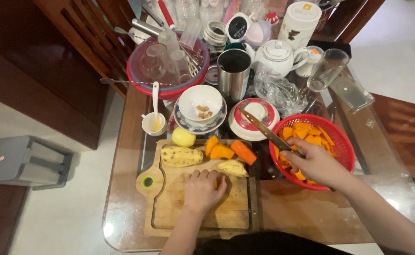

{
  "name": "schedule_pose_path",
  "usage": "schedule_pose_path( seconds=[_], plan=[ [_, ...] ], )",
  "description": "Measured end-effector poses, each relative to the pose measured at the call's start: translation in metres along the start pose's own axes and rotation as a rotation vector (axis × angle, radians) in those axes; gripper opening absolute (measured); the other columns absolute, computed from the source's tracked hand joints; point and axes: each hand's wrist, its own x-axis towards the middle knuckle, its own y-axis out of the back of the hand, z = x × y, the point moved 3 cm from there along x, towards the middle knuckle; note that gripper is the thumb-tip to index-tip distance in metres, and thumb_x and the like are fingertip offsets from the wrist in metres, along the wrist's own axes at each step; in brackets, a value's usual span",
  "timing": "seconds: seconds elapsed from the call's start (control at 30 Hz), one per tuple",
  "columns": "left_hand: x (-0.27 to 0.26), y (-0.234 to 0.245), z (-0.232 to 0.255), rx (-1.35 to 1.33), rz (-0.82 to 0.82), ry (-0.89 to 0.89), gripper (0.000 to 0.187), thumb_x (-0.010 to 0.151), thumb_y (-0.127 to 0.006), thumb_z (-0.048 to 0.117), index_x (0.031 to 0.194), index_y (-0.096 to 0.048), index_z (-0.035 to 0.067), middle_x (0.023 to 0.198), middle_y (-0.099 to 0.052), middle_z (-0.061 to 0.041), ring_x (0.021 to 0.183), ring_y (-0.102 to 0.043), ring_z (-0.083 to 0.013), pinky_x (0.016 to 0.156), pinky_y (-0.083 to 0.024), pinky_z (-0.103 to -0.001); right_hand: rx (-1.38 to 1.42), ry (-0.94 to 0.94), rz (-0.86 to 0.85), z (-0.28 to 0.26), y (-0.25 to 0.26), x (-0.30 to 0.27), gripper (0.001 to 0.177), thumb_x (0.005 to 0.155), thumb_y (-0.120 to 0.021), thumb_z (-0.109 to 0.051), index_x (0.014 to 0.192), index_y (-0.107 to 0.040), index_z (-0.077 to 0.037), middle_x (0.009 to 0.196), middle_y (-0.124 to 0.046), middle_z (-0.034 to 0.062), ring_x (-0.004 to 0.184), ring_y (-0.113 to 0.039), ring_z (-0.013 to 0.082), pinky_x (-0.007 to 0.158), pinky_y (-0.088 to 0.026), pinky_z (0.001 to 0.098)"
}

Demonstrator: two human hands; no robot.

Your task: The person chops a carrot, a pineapple, and a potato using a knife on a wooden cutting board, then transfers the pieces into a red bowl.

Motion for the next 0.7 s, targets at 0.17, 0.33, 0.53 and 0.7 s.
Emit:
schedule_pose_path(
  seconds=[0.17,0.33,0.53,0.7],
  plan=[
    [0.032,0.031,0.015,-0.161,0.214,0.016,0.027,0.081,-0.075,0.029,0.065,-0.062,0.012,0.067,-0.063,-0.008,0.061,-0.063,-0.0291,0.057,-0.050,-0.042,0.028,-0.132,0.025,0.003,0.009,-0.002,0.035,0.096,-0.068,-0.035,0.125,-0.065,-0.016,0.061,-0.058,0.0023,0.049,-0.049,0.0118,0.046,-0.039,0.0300],
    [0.114,0.025,0.074,-0.391,0.222,-0.049,0.028,0.085,-0.076,0.029,0.067,-0.066,0.010,0.068,-0.065,-0.009,0.062,-0.063,-0.0312,0.059,-0.049,-0.043,0.025,-0.168,0.173,0.010,0.037,-0.004,0.042,0.096,-0.069,-0.035,0.133,-0.061,-0.015,0.063,-0.061,0.0062,0.048,-0.053,0.0156,0.045,-0.045,0.0315],
    [0.176,-0.024,0.157,-0.395,-0.016,-0.207,0.030,0.090,-0.069,0.036,0.078,-0.068,0.008,0.083,-0.071,-0.010,0.080,-0.066,-0.0316,0.075,-0.053,-0.045,0.183,-0.131,0.328,0.025,0.078,-0.024,0.041,0.094,-0.065,-0.029,0.130,-0.063,-0.009,0.066,-0.060,0.0060,0.048,-0.051,0.0152,0.045,-0.042,0.0314],
    [0.186,-0.043,0.172,-0.478,-0.019,-0.259,0.040,0.080,-0.074,0.037,0.099,-0.065,0.002,0.094,-0.070,-0.017,0.094,-0.065,-0.0374,0.078,-0.049,-0.050,0.187,-0.157,0.407,0.058,0.084,-0.045,0.042,0.093,-0.066,-0.029,0.128,-0.064,-0.005,0.070,-0.063,0.0059,0.052,-0.052,0.0123,0.046,-0.044,0.0301]
  ],
)
